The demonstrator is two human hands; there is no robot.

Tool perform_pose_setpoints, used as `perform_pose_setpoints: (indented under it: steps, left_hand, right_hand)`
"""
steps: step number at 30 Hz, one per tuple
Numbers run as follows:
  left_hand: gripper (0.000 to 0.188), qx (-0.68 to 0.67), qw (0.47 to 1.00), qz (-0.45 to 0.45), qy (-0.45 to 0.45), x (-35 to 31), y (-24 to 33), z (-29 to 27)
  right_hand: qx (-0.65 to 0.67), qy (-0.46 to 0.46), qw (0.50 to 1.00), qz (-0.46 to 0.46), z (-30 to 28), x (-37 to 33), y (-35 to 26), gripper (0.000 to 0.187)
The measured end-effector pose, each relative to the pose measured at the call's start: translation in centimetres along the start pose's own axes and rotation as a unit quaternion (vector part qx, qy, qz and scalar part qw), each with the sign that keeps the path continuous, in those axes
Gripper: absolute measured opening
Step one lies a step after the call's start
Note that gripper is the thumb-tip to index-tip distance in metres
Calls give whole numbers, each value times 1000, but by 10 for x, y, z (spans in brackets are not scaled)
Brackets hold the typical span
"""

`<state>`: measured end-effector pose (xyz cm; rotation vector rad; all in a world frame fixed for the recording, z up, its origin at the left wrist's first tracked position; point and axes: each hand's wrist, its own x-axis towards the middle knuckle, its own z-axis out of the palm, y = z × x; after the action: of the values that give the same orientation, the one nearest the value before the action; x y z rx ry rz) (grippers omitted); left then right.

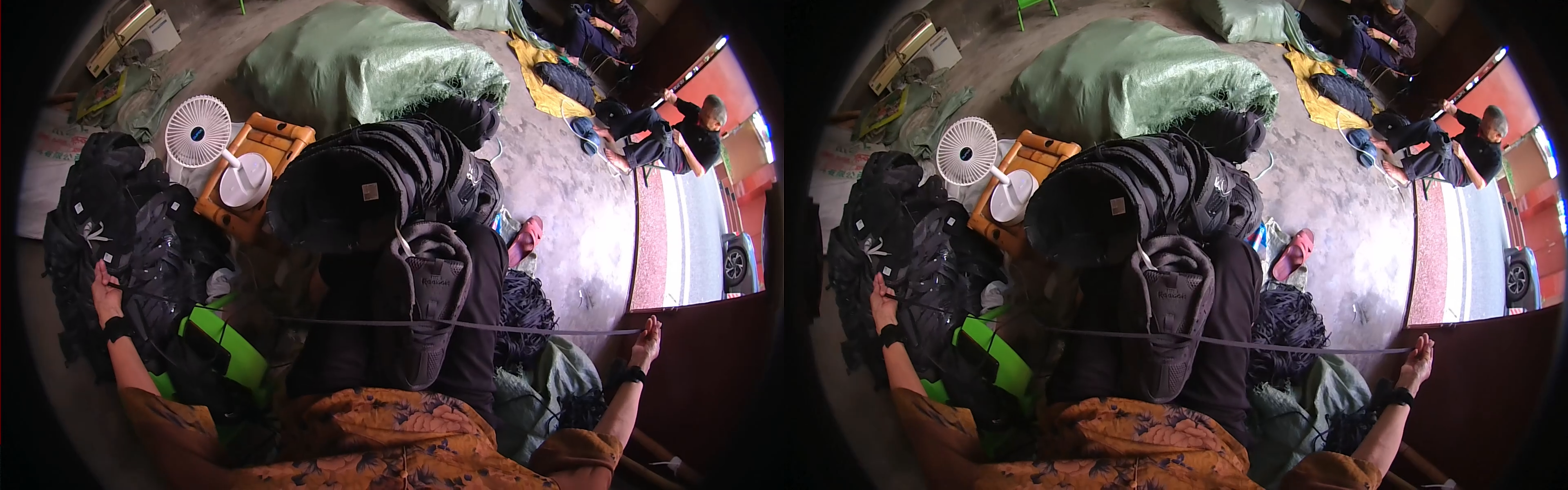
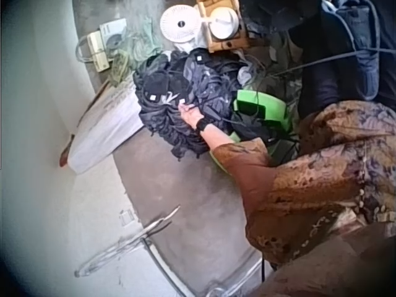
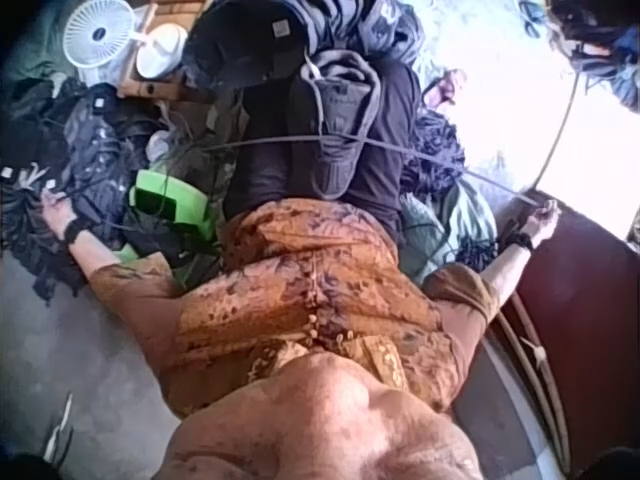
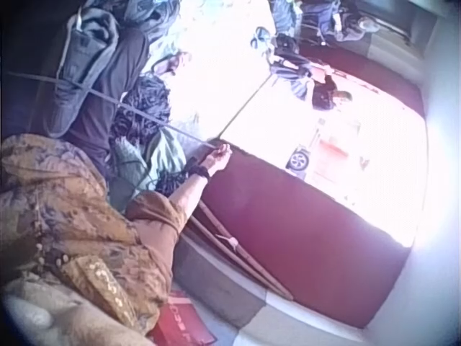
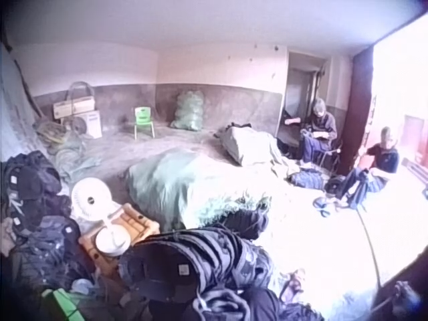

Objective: The recorder is lacing and assembling black shoe components in a manufacturing setting.

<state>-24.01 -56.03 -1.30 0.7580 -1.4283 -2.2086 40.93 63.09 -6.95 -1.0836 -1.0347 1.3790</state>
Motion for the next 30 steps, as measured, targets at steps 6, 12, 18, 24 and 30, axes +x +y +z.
perform_pose_setpoints:
  steps: [6, 12, 18, 24, 30]
  left_hand:
    - [43, 91, 949, 16, -302, -179, -15, 148]
    - [18, 35, 793, 64, -604, -387, 26, 279]
    - [36, -273, 808, 58, -518, -538, 97, 342]
    - [35, -170, 645, 54, -743, -549, 117, 411]
    - [32, -59, 477, 147, -865, -607, 136, 431]
  right_hand:
    - [-238, -19, 971, 9, 110, -95, 5, 28]
    - [-218, -324, 920, -21, 252, -230, -1, 26]
    - [-215, -533, 817, -53, 324, -357, 2, 16]
    - [-332, -593, 721, -134, 311, -376, 19, 19]
    - [-299, -687, 655, 101, 310, -393, -20, 23]
